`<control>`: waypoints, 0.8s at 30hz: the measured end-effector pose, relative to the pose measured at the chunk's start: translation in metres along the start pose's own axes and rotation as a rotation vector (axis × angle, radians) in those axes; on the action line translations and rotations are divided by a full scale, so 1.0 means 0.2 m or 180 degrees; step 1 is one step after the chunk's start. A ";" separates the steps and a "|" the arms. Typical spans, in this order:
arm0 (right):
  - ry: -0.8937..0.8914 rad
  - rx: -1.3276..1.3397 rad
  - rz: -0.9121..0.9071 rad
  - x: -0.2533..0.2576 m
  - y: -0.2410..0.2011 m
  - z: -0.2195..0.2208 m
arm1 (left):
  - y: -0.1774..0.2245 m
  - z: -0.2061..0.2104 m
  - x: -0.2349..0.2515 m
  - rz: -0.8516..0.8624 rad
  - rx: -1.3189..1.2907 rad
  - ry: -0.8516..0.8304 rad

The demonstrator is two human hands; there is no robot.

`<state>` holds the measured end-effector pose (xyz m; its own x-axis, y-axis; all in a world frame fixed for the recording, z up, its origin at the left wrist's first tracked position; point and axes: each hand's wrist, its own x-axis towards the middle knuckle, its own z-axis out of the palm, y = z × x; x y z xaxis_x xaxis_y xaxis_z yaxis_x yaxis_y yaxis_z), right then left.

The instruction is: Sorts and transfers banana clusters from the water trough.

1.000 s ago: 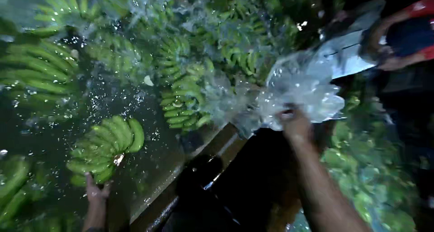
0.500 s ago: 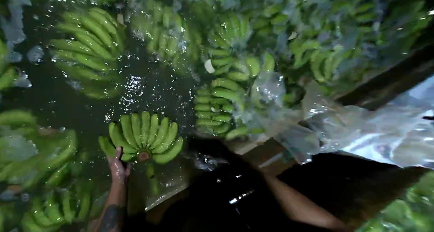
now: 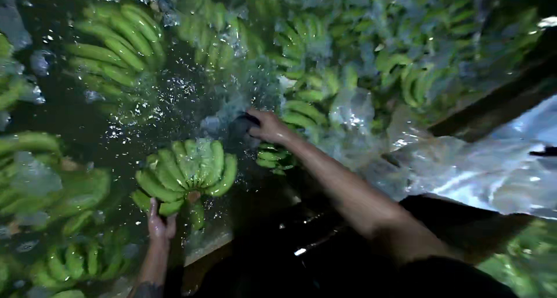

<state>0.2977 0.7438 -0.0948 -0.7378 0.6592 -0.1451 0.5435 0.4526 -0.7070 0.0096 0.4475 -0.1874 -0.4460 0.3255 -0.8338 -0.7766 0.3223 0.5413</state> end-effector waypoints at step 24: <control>-0.0971 0.2361 0.2533 -0.22 -0.66 0.56 | -0.11 0.32 -0.34 -0.0076 -0.0672 -0.0082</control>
<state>0.2133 0.5886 -0.0717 -0.4101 0.3807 -0.8288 0.6057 -0.5658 -0.5595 0.0859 0.4755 -0.1349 -0.4169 0.3436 -0.8415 -0.8640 0.1377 0.4843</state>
